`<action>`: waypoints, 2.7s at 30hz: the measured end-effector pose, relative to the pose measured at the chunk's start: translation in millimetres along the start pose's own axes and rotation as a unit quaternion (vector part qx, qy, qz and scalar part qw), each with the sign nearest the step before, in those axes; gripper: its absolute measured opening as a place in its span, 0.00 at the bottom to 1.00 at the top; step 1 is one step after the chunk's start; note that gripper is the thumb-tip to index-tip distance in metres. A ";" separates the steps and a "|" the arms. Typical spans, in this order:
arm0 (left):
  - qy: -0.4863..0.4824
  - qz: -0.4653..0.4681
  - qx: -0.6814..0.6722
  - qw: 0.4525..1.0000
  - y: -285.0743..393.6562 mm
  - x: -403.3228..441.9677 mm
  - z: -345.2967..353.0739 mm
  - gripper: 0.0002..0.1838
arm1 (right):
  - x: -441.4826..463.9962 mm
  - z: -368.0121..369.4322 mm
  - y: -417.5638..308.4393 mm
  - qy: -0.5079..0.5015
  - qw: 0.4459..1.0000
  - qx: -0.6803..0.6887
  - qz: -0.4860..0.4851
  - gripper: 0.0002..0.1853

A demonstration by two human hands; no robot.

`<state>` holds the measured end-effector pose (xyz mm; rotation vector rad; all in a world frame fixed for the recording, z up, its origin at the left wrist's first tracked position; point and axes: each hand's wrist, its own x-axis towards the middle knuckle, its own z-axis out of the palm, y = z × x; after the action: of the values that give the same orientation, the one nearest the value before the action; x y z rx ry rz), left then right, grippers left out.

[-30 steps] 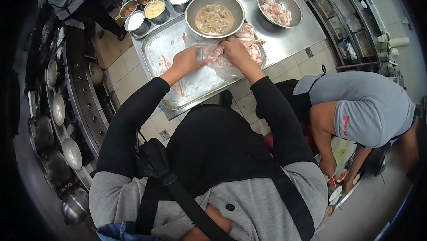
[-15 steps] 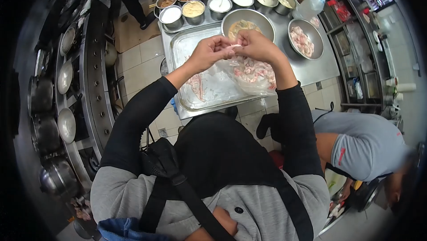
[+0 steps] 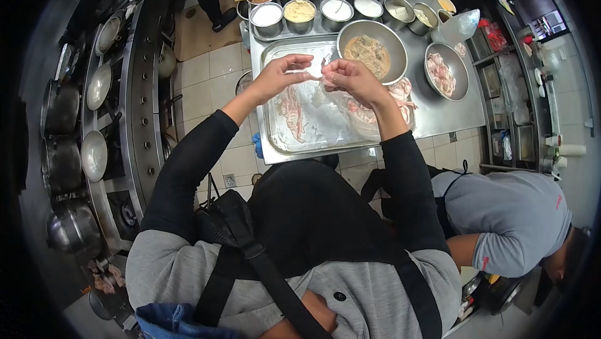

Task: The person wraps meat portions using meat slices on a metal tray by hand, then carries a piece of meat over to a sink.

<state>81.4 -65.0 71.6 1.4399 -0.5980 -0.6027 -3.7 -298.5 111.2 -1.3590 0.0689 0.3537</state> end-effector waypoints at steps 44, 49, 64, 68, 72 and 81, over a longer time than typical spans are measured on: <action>-0.084 -0.230 -0.206 0.947 -30.8 0.8 -5.6 0.20 | 16.9 24.2 56.5 0.003 0.992 0.095 0.086 0.12; -0.088 -0.158 -0.033 0.983 -31.8 21.0 -31.9 0.12 | 32.0 39.7 39.1 -0.009 0.997 -0.022 0.075 0.09; 0.127 -0.069 0.204 0.968 -65.6 11.5 -56.9 0.07 | 35.6 75.0 115.3 0.140 0.983 0.084 0.089 0.13; 0.092 0.009 0.459 0.883 -77.6 14.6 -54.1 0.11 | 39.3 86.3 117.0 0.135 0.966 -0.160 0.151 0.20; 0.202 0.148 0.480 0.841 -82.2 14.3 -54.1 0.15 | 45.5 81.5 125.2 0.104 0.846 -0.520 0.052 0.23; 0.195 0.116 0.429 0.875 -61.1 12.7 -50.8 0.09 | -39.5 26.3 96.9 0.186 0.829 -0.525 0.055 0.22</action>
<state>124.7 -40.0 8.6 2.1995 -0.7358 0.2079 -73.0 -265.4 35.5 -2.5260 0.3138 0.2066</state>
